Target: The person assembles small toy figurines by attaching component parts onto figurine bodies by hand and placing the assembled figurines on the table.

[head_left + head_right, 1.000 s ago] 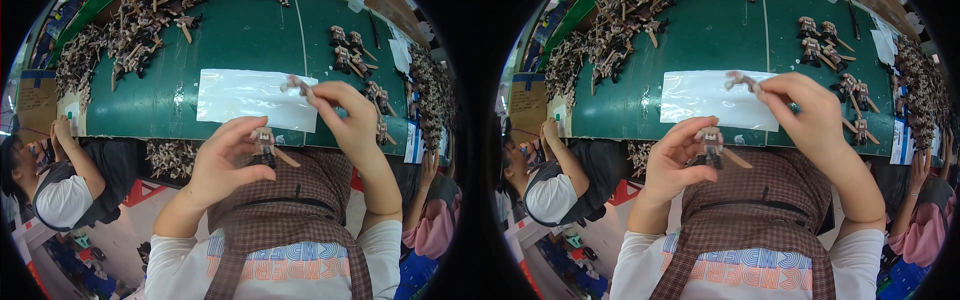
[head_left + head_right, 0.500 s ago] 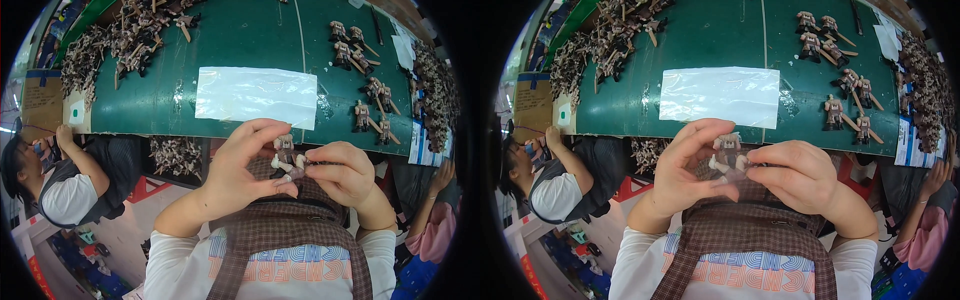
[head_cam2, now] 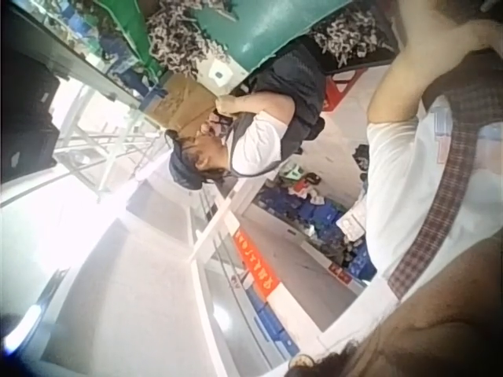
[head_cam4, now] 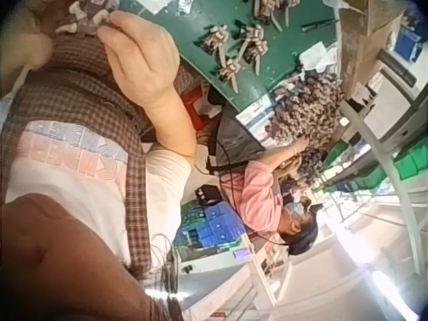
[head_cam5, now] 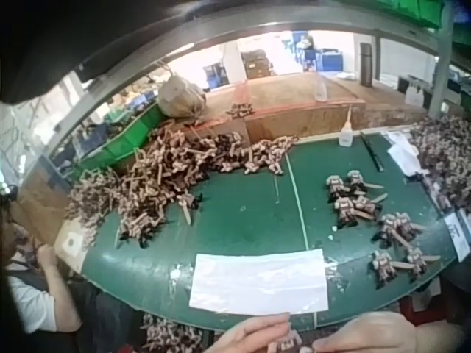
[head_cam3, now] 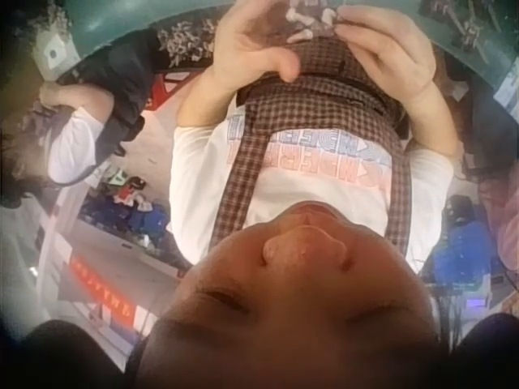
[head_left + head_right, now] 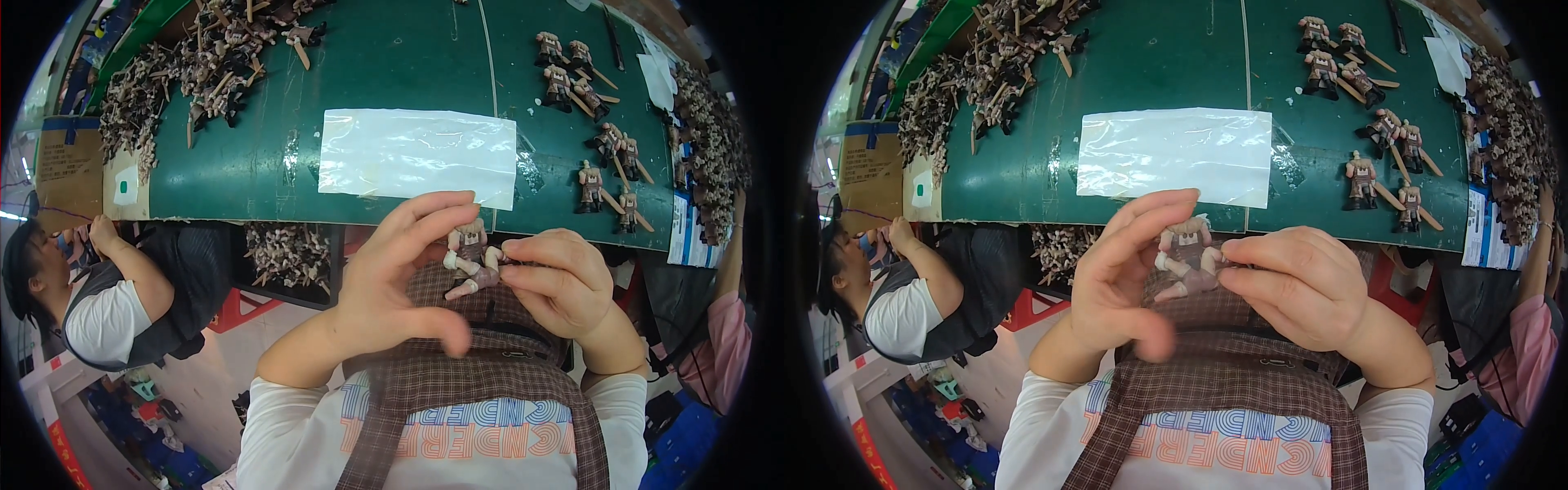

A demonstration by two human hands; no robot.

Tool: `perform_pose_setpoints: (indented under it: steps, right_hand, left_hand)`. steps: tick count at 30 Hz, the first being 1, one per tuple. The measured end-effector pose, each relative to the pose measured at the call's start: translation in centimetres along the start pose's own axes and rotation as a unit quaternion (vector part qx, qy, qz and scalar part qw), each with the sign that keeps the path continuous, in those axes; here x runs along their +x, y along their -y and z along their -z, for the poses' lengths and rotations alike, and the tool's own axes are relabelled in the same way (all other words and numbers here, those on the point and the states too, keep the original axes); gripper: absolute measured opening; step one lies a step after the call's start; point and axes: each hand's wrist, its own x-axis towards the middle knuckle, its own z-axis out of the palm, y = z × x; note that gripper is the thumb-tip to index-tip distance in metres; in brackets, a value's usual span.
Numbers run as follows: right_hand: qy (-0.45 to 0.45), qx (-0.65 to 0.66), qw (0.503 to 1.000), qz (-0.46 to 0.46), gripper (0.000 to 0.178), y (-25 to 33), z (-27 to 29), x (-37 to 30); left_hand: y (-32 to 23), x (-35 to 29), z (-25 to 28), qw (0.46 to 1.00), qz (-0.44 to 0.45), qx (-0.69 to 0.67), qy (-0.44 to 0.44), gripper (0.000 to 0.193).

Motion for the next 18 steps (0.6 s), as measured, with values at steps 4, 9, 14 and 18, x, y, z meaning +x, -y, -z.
perform_pose_setpoints:
  steps: [4, 9, 14, 18]
  right_hand:
    - [0.007, 0.002, 1.0, -0.008, 0.024, 0.3, 0.1, 0.4]
    - [0.016, 0.0, 1.0, -0.022, 0.025, 0.6, -0.2, 1.2]
    - [-0.012, 0.003, 0.998, -0.056, 0.027, 0.4, -1.2, 1.5]
    - [-0.004, -0.004, 0.998, -0.059, 0.039, 0.2, -1.8, 1.2]
  left_hand:
    - [1.7, -0.1, 0.2, 0.958, 0.036, -0.284, 0.006, 0.065]
    - [2.7, -0.4, -0.2, 0.966, 0.037, -0.249, -0.051, 0.052]
    - [3.2, -0.4, -0.9, 0.952, 0.03, -0.289, -0.094, 0.042]
    - [2.9, -0.5, -2.0, 0.944, 0.034, -0.301, -0.129, 0.041]
